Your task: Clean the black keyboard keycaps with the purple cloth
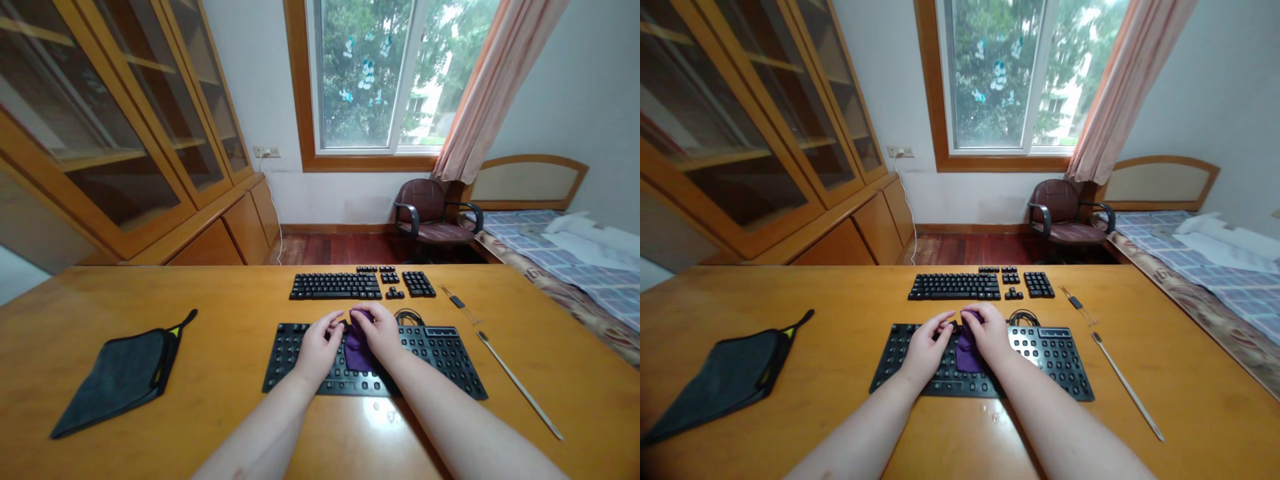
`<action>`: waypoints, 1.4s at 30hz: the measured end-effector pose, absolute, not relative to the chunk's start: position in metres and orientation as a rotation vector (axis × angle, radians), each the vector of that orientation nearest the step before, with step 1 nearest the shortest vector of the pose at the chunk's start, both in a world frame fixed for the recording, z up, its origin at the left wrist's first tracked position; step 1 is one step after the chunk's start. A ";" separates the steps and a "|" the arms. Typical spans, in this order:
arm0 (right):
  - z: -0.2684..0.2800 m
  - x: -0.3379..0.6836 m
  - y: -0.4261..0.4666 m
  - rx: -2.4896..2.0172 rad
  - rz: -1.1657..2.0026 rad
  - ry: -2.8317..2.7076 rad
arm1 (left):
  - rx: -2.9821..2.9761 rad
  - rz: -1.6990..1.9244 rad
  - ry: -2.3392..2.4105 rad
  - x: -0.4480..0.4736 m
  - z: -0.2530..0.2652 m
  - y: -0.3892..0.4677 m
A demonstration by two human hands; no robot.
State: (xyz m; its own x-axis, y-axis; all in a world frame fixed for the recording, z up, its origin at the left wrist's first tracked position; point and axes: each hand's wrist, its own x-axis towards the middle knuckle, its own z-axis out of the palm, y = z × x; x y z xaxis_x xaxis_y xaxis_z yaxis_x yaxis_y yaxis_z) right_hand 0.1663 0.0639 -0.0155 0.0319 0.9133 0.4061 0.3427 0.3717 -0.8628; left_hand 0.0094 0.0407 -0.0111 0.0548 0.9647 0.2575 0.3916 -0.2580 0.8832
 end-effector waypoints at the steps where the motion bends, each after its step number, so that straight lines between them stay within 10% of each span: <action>1: -0.017 0.166 0.065 -1.194 0.699 -1.468 | 1.703 1.188 1.368 0.009 -0.012 0.041; 28: -0.026 0.168 0.072 -1.257 0.657 -1.403 | 1.605 1.244 1.335 0.012 -0.017 0.042; 42: -0.015 0.163 0.069 -0.994 1.118 -1.212 | 1.636 1.203 1.303 0.012 -0.014 0.042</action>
State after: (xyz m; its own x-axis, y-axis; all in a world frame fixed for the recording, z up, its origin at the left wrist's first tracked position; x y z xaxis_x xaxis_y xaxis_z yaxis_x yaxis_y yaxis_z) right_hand 0.1635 0.0693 -0.0152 0.0115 0.9823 0.1868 -0.1068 0.1869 -0.9765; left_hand 0.0120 0.0421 -0.0139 0.0569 0.9714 0.2305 0.3077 -0.2367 0.9216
